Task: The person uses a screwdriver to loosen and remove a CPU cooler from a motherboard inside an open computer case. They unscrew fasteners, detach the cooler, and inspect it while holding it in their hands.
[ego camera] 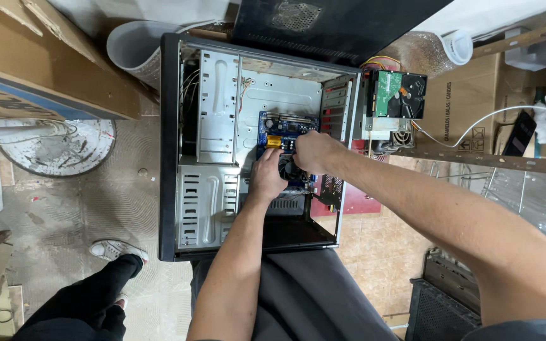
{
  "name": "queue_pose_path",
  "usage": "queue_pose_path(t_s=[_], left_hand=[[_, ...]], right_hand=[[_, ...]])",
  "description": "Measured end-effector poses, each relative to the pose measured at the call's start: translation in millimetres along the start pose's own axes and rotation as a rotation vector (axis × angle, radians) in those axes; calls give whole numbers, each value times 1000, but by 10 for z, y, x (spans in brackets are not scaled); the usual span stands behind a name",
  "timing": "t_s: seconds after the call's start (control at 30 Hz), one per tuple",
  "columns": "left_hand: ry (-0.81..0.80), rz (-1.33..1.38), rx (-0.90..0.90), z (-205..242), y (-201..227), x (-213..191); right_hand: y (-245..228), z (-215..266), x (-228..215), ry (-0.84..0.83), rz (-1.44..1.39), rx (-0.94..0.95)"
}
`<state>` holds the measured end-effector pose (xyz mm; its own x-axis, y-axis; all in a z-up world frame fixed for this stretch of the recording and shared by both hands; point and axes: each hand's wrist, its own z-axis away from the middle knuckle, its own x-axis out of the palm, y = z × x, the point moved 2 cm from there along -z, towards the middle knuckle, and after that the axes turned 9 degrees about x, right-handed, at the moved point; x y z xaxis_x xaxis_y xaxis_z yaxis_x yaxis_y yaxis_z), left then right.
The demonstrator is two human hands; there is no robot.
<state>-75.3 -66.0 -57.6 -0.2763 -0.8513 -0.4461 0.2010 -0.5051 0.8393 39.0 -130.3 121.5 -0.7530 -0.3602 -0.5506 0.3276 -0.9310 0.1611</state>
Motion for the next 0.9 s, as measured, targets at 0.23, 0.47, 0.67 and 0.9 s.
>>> queue_pose_path(t_s=[0.23,0.47,0.67,0.9], left_hand=[[-20,-2,0,14,-14,4],[-27,25,2,5,3,-39],[-24,10,-11,13,53,-96],[-38,-37,8,47,100,-133]], right_hand=[[-42,-115,152,25,68,-56],[139,-310,328,150,208,-172],[114,-15,343,453,670,-594],[387,-144,381,913,774,-1066]])
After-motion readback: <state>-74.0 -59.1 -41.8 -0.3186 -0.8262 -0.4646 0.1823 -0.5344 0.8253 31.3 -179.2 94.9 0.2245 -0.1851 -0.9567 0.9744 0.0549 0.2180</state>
